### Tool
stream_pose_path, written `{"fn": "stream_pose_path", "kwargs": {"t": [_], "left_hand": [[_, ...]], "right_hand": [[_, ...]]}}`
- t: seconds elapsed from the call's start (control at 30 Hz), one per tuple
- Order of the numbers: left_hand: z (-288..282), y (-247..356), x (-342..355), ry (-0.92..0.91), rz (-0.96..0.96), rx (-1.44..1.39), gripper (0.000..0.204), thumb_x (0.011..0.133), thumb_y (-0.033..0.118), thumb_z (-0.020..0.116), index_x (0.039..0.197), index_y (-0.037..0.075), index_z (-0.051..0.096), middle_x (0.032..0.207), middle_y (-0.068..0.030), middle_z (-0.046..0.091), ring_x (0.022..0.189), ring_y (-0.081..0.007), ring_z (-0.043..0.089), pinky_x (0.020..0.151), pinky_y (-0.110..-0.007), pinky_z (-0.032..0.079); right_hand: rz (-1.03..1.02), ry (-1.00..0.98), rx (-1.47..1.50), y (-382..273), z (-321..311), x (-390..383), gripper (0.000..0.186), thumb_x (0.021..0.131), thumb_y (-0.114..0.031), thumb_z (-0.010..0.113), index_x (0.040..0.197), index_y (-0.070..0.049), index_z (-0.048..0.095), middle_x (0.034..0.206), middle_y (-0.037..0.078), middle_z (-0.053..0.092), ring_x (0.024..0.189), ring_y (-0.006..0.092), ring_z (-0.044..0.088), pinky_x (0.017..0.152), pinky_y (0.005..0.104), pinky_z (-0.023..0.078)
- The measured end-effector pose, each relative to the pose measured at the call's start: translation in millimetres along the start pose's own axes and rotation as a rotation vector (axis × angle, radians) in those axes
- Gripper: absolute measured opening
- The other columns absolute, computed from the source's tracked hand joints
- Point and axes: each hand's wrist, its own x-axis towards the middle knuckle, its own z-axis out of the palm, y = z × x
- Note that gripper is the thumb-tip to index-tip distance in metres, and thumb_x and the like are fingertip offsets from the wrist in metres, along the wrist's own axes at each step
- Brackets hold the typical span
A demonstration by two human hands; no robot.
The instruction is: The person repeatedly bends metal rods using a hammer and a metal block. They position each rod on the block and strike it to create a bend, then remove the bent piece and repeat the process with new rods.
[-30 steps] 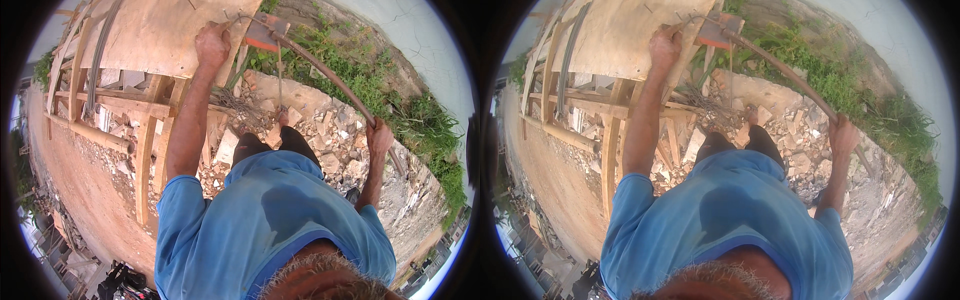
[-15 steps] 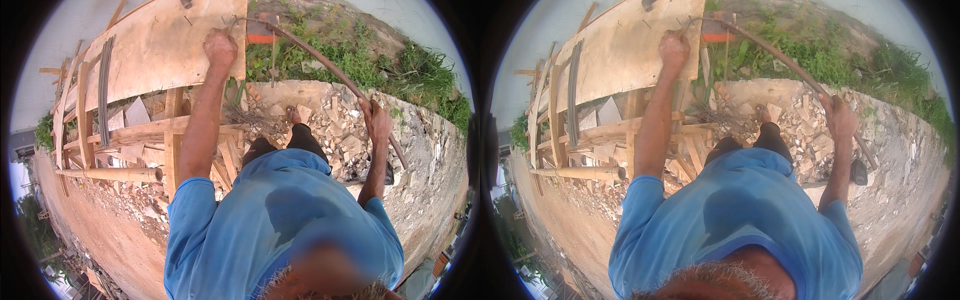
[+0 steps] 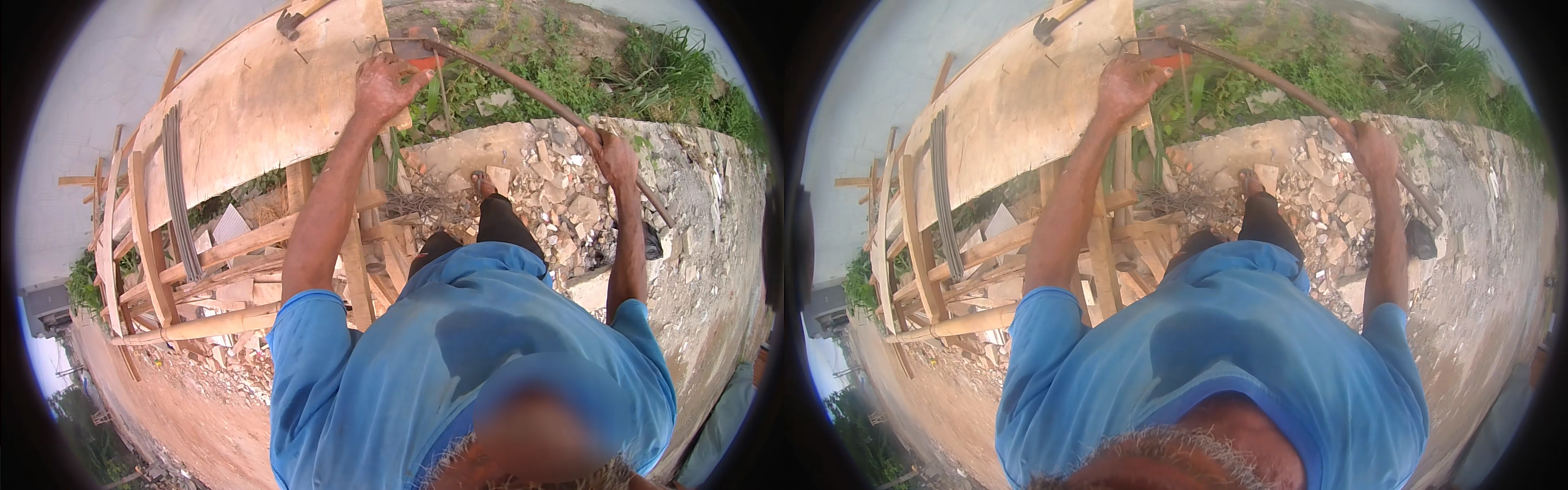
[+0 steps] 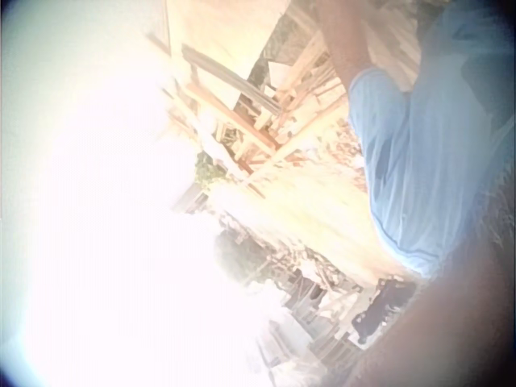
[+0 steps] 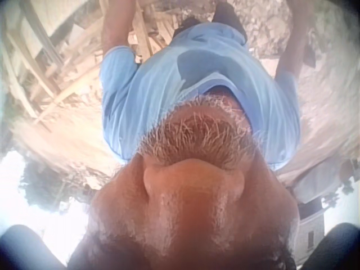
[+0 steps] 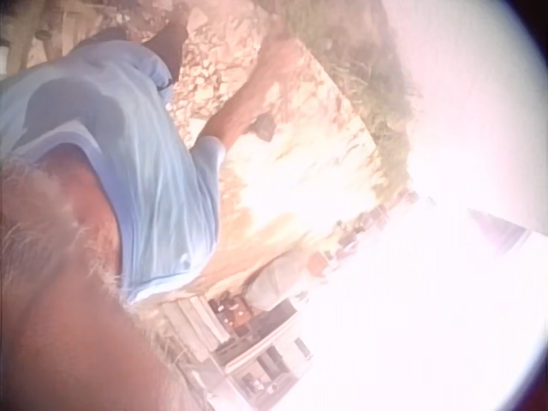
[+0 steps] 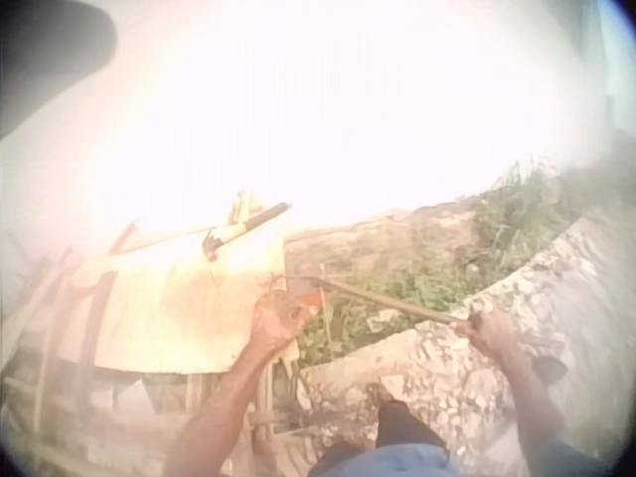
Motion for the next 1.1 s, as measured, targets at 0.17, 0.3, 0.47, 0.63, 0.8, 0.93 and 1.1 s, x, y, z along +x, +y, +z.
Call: {"fn": "stream_pose_path", "kwargs": {"t": [0.17, 0.3, 0.47, 0.63, 0.8, 0.93, 1.1], "left_hand": [[-3, 16, -7, -0.284, 0.185, 0.228, 0.067, 0.081, 0.075, 0.060, 0.100, 0.013, 0.078, 0.128, -0.0163, 0.064, 0.130, -0.0321, 0.050, 0.112, -0.048, 0.037], [3, 12, -7, -0.324, 0.143, 0.091, 0.073, 0.073, 0.079, 0.063, 0.099, 0.013, 0.079, 0.113, -0.0113, 0.071, 0.121, -0.0320, 0.058, 0.120, -0.060, 0.017], [0, 5, -2, -0.362, 0.077, -0.118, 0.054, 0.072, 0.061, 0.072, 0.087, 0.010, 0.079, 0.091, -0.0121, 0.073, 0.096, -0.0325, 0.068, 0.119, -0.055, 0.023], [-7, 6, -1, -0.384, 0.018, -0.111, 0.043, 0.068, 0.051, 0.075, 0.079, 0.009, 0.077, 0.079, -0.0123, 0.072, 0.083, -0.0312, 0.070, 0.096, -0.048, 0.048], [-4, 2, 2, -0.392, 0.043, -0.162, 0.039, 0.068, 0.048, 0.074, 0.072, 0.009, 0.074, 0.066, -0.0102, 0.068, 0.076, -0.0271, 0.070, 0.101, -0.049, 0.046], [-3, -4, 1, -0.409, 0.021, -0.232, 0.038, 0.070, 0.046, 0.072, 0.066, 0.008, 0.070, 0.061, -0.0093, 0.064, 0.071, -0.0270, 0.067, 0.120, -0.057, 0.017], [-5, -3, 3, -0.384, 0.108, -0.151, 0.038, 0.070, 0.045, 0.072, 0.063, 0.008, 0.068, 0.059, -0.0091, 0.062, 0.071, -0.0293, 0.065, 0.120, -0.061, 0.011]], "right_hand": [[0.029, -0.013, 0.005, -9, 4, -17, 0.074, 0.093, -0.072, 0.043, 0.086, -0.004, 0.072, 0.070, 0.019, 0.067, 0.071, 0.0392, 0.068, 0.066, 0.0503, 0.051], [0.029, 0.006, -0.026, -11, 3, -17, 0.071, 0.094, -0.070, 0.044, 0.085, -0.004, 0.071, 0.068, 0.020, 0.066, 0.070, 0.0394, 0.067, 0.065, 0.0507, 0.050], [0.085, 0.001, 0.101, -22, 5, -40, 0.078, 0.091, -0.076, 0.043, 0.083, -0.003, 0.070, 0.065, 0.018, 0.065, 0.067, 0.0373, 0.067, 0.064, 0.0499, 0.050], [0.128, 0.005, 0.059, -35, 9, -58, 0.080, 0.090, -0.077, 0.043, 0.079, -0.001, 0.069, 0.063, 0.019, 0.064, 0.067, 0.0382, 0.067, 0.064, 0.0506, 0.050], [0.151, -0.031, 0.057, -40, 2, -59, 0.080, 0.090, -0.076, 0.043, 0.077, -0.001, 0.069, 0.062, 0.019, 0.063, 0.065, 0.0388, 0.067, 0.063, 0.0508, 0.050], [0.166, -0.018, 0.044, -50, 2, -71, 0.080, 0.090, -0.076, 0.044, 0.076, -0.002, 0.069, 0.064, 0.020, 0.064, 0.066, 0.0401, 0.067, 0.062, 0.0505, 0.050], [0.168, -0.005, 0.030, -59, -5, -78, 0.073, 0.090, -0.073, 0.049, 0.081, -0.003, 0.069, 0.066, 0.020, 0.065, 0.067, 0.0399, 0.066, 0.063, 0.0484, 0.050]]}}
